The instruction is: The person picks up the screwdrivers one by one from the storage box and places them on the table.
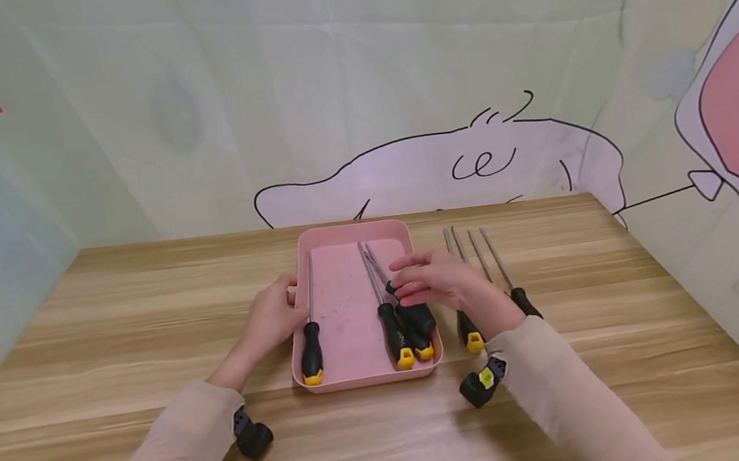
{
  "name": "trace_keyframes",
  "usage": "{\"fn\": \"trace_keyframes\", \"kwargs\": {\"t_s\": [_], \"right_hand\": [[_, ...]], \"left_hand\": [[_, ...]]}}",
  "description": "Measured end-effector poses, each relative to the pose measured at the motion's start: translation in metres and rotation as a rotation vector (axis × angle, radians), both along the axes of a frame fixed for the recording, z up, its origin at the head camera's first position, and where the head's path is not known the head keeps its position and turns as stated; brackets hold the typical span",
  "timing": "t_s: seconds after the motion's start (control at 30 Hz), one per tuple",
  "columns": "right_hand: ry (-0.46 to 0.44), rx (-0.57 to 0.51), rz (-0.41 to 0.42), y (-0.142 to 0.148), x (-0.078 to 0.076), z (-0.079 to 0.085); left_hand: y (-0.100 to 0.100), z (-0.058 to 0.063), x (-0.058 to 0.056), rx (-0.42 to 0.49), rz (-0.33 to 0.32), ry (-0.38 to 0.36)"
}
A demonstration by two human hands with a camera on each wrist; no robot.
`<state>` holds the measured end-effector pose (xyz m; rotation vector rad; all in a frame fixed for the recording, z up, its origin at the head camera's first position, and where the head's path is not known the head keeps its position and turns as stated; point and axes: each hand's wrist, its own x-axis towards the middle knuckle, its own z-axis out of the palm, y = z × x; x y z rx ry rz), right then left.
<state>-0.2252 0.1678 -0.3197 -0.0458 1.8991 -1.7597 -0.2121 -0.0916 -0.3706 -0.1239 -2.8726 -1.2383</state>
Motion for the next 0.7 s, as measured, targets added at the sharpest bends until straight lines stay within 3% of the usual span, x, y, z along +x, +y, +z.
{"fn": "trace_keyframes", "kwargs": {"t_s": [0.27,0.7], "right_hand": [[-0.031,0.026,-0.017,-0.029,0.004,-0.003],[-0.110,0.020,0.014,-0.072,0.009,-0.026]], "left_hand": [[0.000,0.000,0.000,-0.010,-0.001,0.020],[0.000,-0.001,-0.002,-0.013,0.002,0.006]]}}
